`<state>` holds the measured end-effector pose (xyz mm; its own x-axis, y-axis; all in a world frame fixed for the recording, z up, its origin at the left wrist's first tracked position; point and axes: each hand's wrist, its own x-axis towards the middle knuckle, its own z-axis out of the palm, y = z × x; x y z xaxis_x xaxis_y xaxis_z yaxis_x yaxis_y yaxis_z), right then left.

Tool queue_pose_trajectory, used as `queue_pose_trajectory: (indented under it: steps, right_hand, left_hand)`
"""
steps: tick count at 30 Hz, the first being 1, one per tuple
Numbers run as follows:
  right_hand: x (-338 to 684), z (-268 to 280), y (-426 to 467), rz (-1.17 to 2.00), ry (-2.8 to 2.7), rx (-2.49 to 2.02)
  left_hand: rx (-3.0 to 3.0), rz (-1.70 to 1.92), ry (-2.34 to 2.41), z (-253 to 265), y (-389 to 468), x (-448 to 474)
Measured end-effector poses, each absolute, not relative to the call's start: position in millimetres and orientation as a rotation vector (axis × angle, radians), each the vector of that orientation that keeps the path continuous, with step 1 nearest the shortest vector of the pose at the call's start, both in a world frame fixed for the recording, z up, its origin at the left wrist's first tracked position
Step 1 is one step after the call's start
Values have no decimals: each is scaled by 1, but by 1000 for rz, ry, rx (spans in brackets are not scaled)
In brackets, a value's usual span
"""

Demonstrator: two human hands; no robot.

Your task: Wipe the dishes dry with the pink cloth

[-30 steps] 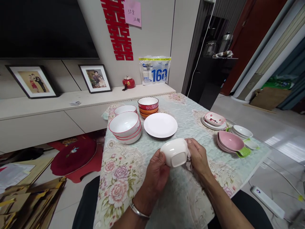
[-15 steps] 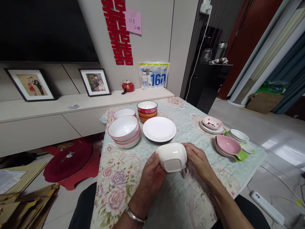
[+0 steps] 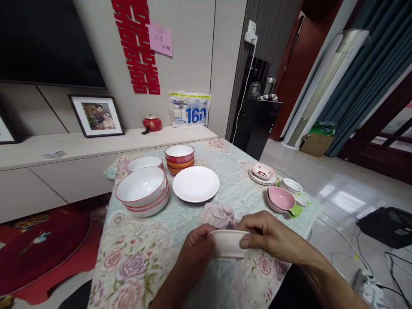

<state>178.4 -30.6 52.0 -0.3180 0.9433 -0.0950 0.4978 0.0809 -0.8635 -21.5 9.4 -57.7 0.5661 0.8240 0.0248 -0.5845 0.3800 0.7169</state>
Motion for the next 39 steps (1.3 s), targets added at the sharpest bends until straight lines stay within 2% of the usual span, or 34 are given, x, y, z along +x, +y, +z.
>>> queue_pose_trajectory:
  steps: [3,6,10,12,16,27,39]
  right_hand:
    - [190,57,-33,1153,-1788,-1433]
    - [214,65,-28,953,-1742,-1480]
    - [259,66,0,417,-1661,-1685]
    - [281,62,22,-3,-1642,-1915]
    - [311,47,67,-238,-1542,-2109]
    - [332,0,118,-210,-1508,-2526]
    - [334,-5,122,-82,-1610,-2622]
  left_hand:
    - [832,933,382,-57,11,-19]
    - [774,901,480,-56,13,-16]
    - [733,841,659,-57,13,-14]
    - [748,838,688,-58,12,-14]
    - [790,820,743,-61,10,-11]
    - [774,839,744,-70,16,-7]
    - [768,815,760,-73,17,-7]
